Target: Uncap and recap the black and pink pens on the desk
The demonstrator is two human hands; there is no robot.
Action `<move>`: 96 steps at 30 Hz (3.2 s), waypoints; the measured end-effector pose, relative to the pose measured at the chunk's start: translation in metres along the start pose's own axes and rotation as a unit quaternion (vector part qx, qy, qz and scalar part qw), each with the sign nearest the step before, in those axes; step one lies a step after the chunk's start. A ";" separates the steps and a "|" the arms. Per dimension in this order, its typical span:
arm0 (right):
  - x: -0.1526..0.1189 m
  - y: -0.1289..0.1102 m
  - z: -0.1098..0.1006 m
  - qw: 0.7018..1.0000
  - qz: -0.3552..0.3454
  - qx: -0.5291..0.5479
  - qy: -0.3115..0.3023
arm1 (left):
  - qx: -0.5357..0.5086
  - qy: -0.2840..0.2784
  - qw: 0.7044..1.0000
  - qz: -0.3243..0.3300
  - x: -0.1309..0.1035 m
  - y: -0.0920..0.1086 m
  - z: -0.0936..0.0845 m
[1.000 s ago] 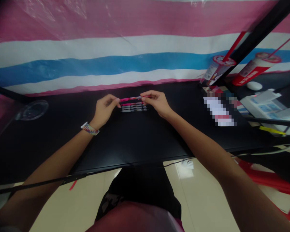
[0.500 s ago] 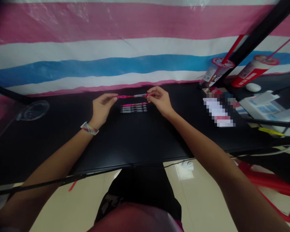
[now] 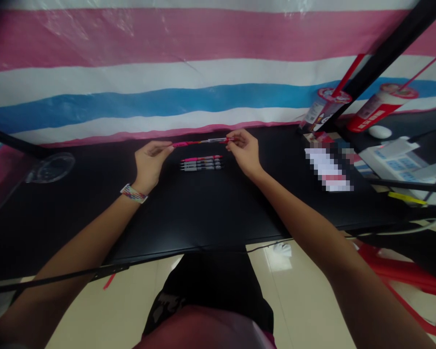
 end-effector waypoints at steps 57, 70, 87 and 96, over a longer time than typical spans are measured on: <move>-0.017 -0.009 0.032 0.994 0.037 0.042 -0.091 | 0.081 -0.133 0.987 0.050 -0.011 0.029 0.024; -0.017 -0.009 0.032 0.993 0.047 0.048 -0.100 | 0.037 -0.093 0.994 0.038 -0.008 0.024 0.019; -0.021 -0.012 0.036 0.974 0.100 0.160 -0.127 | 0.020 -0.099 0.995 0.028 -0.011 0.029 0.021; -0.033 -0.020 0.056 0.871 0.245 0.340 -0.257 | 0.009 -0.083 0.996 0.036 -0.012 0.034 0.021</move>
Point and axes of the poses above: each hand's wrist, its own x-axis towards the middle knuckle, its own z-axis out of the palm, y = z × x, the point moved 6 cm from there along x, towards the middle knuckle, and after that the axes turned 3 degrees about -y, right-handed, at the moved point
